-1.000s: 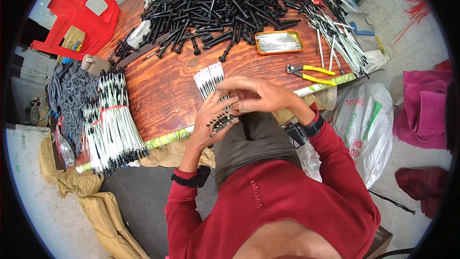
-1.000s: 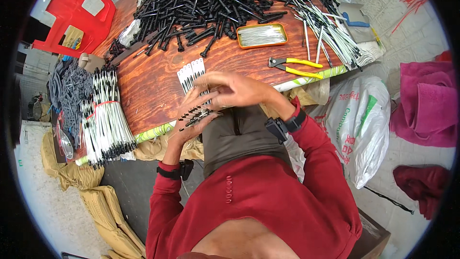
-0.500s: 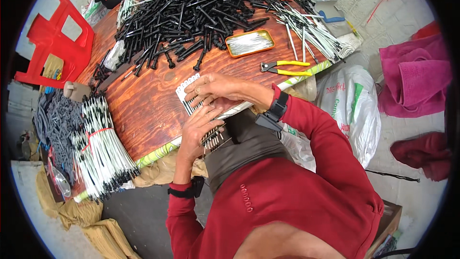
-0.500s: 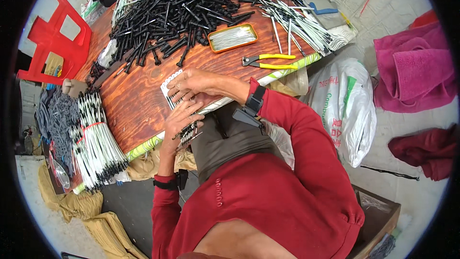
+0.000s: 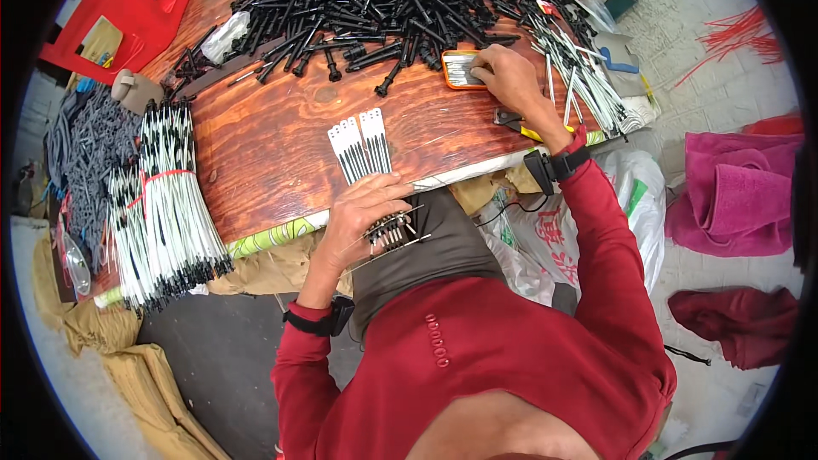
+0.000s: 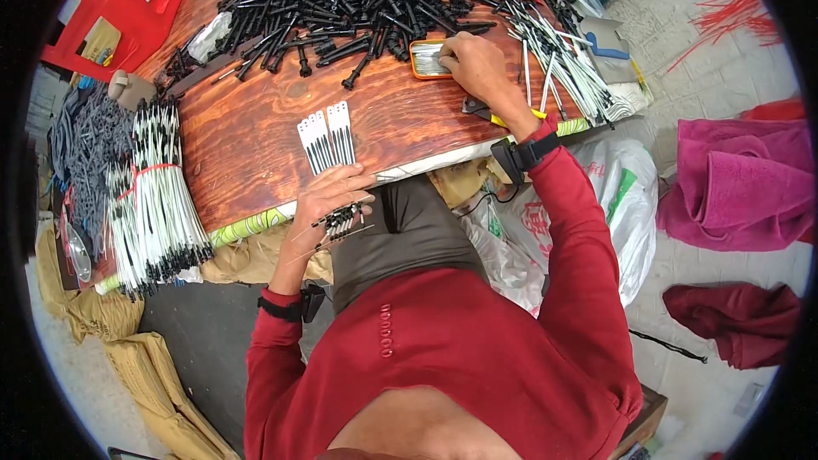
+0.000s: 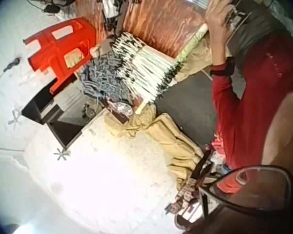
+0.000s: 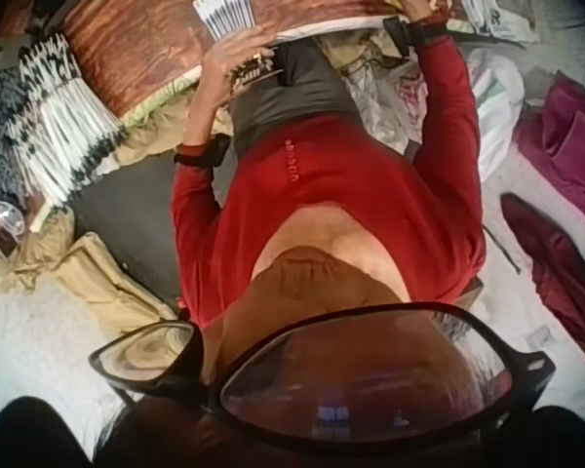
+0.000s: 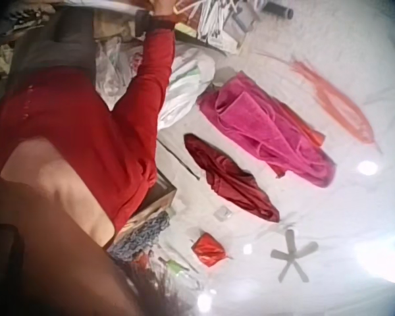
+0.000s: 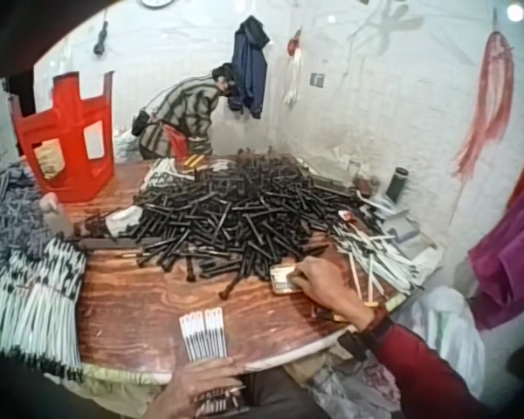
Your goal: Sorting and bundling small black cables with white tips using elastic bands on a workbench.
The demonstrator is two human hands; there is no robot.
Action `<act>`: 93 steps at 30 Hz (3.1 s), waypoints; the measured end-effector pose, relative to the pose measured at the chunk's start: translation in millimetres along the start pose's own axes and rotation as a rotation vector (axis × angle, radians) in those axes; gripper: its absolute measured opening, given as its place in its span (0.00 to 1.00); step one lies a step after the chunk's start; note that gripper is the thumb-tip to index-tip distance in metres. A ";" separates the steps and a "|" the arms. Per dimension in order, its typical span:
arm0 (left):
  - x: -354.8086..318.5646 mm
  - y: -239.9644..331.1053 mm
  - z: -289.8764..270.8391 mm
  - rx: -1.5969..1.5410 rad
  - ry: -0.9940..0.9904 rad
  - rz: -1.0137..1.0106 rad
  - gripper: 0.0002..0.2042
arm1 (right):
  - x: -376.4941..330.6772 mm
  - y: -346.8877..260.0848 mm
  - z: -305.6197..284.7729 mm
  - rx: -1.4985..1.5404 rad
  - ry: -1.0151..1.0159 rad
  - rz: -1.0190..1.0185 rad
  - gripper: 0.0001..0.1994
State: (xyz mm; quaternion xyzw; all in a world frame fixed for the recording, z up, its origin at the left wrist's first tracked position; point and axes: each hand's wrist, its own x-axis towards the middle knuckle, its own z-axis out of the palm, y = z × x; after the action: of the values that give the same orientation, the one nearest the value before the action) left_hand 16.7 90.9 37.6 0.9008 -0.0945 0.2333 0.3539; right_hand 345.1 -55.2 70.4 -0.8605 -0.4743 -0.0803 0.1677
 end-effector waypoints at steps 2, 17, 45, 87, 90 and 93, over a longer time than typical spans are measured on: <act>3.5 0.2 0.2 -0.001 0.006 0.006 0.10 | 0.0 -2.1 -0.7 -0.030 0.029 -0.011 0.09; -6.7 17.1 5.2 0.037 0.007 -0.050 0.10 | 4.4 3.3 -9.5 0.099 0.153 0.034 0.08; -28.0 -2.5 13.5 -0.121 0.138 0.157 0.14 | -50.8 -129.8 21.6 0.633 -0.146 -0.386 0.06; -8.6 15.8 12.5 0.045 -0.002 -0.012 0.11 | -56.0 -121.7 43.8 0.552 0.044 -0.320 0.04; -7.7 15.5 10.6 0.050 -0.015 -0.012 0.10 | -54.8 -122.2 44.2 0.555 0.049 -0.310 0.04; -8.4 14.2 11.1 0.047 -0.011 -0.011 0.10 | -54.1 -123.1 41.8 0.545 0.028 -0.308 0.05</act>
State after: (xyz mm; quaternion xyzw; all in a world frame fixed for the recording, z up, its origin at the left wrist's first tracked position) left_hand 8.5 73.0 34.9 0.9106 -0.0860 0.2283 0.3335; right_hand 211.3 -21.9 41.6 -0.7006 -0.6008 0.0133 0.3847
